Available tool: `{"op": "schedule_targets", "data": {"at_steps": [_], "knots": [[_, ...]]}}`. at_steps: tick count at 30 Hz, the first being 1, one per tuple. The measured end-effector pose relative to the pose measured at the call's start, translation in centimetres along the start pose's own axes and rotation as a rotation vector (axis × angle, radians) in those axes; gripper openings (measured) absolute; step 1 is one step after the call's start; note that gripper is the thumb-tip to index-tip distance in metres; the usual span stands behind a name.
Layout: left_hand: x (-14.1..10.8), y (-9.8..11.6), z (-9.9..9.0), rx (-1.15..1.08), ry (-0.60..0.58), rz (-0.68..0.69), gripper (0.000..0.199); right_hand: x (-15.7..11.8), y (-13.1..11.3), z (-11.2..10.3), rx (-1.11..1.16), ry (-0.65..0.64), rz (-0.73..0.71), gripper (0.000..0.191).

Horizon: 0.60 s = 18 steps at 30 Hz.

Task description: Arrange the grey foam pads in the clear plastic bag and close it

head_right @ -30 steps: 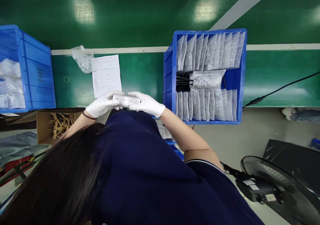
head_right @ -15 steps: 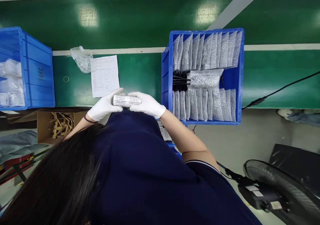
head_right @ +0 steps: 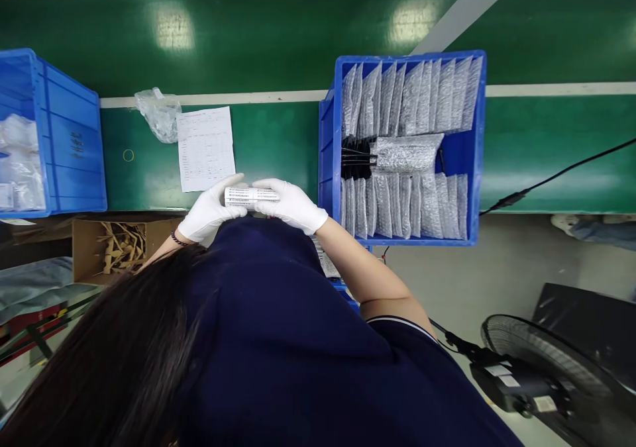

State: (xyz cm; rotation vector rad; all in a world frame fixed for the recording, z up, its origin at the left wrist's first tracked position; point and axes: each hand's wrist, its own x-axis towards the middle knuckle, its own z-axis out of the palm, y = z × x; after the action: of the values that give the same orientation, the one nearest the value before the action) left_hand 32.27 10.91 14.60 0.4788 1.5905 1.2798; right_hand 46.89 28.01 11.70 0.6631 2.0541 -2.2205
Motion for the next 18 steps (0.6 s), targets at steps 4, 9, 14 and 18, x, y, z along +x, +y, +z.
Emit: {"op": "schedule_targets", "data": {"at_steps": [4, 9, 14, 18], "knots": [[0.3, -0.8, 0.0, -0.012, 0.031, 0.002, 0.100, -0.1, -0.4, 0.3, -0.021, -0.007, 0.042, 0.064], [1.0, -1.5, 0.2, 0.042, 0.068, 0.020, 0.105, 0.4, 0.3, 0.3, -0.076, 0.020, 0.021, 0.059], [1.3, -1.1, 0.2, 0.112, 0.068, 0.043, 0.110, 1.3, 1.1, 0.1, 0.004, 0.065, -0.037, 0.046], [1.4, -1.2, 0.2, 0.185, 0.057, 0.053, 0.115, 2.1, 1.4, 0.5, 0.063, 0.149, -0.020, 0.038]]}}
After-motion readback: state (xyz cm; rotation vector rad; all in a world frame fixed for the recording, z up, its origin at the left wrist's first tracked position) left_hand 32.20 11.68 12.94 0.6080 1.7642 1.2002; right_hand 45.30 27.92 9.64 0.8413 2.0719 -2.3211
